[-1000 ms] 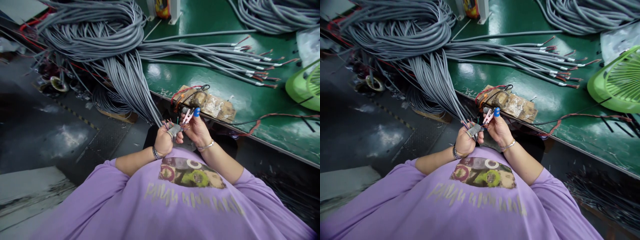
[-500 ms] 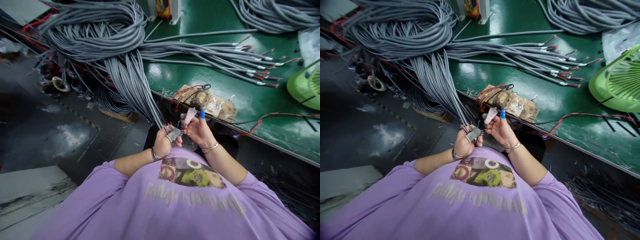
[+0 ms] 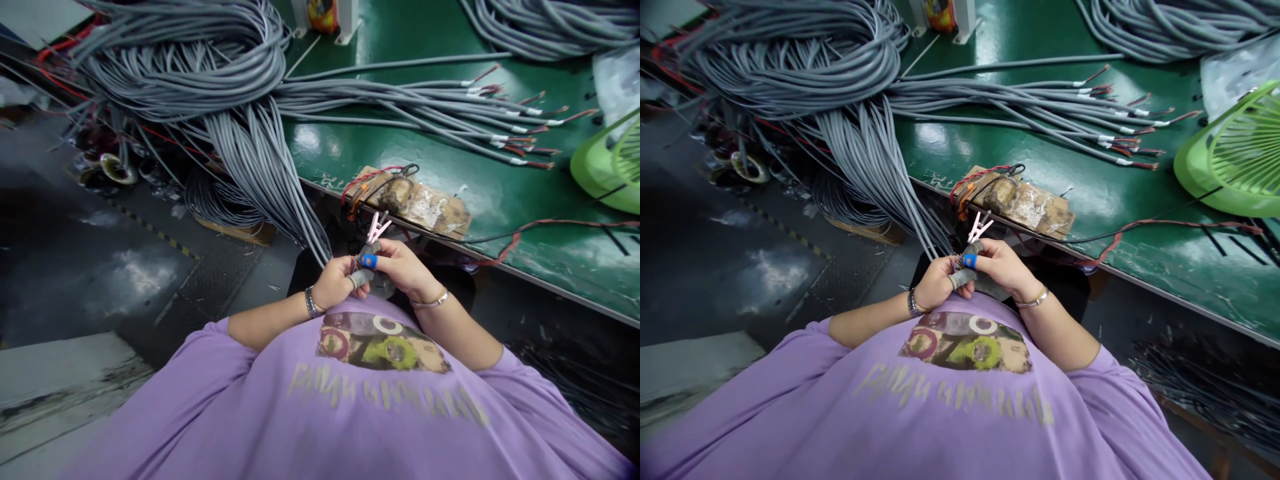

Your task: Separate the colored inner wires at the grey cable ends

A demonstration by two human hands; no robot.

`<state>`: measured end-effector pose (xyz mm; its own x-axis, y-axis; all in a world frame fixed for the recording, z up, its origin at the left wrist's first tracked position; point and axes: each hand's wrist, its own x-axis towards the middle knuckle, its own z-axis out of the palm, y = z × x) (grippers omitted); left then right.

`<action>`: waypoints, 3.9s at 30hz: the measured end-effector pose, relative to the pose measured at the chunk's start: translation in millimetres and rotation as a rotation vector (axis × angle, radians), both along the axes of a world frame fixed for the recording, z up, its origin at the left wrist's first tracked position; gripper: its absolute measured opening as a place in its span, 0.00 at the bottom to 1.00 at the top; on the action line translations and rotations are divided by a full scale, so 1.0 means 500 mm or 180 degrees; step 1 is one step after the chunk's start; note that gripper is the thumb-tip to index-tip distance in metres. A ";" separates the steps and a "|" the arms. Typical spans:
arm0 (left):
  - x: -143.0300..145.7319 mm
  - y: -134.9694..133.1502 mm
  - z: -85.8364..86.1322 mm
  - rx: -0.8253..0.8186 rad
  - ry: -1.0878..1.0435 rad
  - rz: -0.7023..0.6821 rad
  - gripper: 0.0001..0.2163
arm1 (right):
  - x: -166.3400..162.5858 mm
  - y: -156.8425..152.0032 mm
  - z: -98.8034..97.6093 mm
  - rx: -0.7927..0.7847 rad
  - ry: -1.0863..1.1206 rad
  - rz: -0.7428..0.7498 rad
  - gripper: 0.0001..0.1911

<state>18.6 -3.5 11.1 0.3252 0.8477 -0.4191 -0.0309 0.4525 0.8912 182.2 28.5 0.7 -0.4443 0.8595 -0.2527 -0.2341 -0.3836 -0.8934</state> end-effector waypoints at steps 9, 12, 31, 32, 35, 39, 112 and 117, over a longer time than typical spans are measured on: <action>0.000 0.002 -0.016 0.0108 -0.0169 0.0615 0.19 | 0.023 -0.003 -0.008 -0.0305 -0.0066 -0.0124 0.25; 0.004 0.003 -0.020 0.0106 -0.0217 0.0696 0.19 | 0.020 -0.014 -0.016 -0.0199 -0.0106 -0.0222 0.23; -0.002 -0.002 -0.033 0.0131 -0.0299 0.0706 0.20 | -0.015 -0.017 -0.009 0.0108 -0.0182 -0.0544 0.18; -0.001 -0.001 -0.035 0.0128 -0.0310 0.0715 0.20 | -0.015 -0.018 -0.003 0.0174 -0.0210 -0.0490 0.18; -0.001 -0.001 -0.038 0.0127 -0.0293 0.0717 0.20 | -0.021 -0.019 0.016 0.0292 -0.0254 -0.0364 0.19; -0.001 -0.004 -0.039 0.0160 -0.0206 0.0649 0.18 | -0.031 -0.018 0.030 0.0269 -0.0333 -0.0347 0.20; 0.026 0.005 0.011 -0.0040 -0.0579 0.1065 0.21 | -0.044 0.050 -0.016 -0.0723 0.1162 -0.0998 0.28; 0.025 0.007 0.001 0.0029 -0.0612 0.1047 0.20 | -0.046 0.053 -0.026 -0.0623 0.1207 -0.1193 0.25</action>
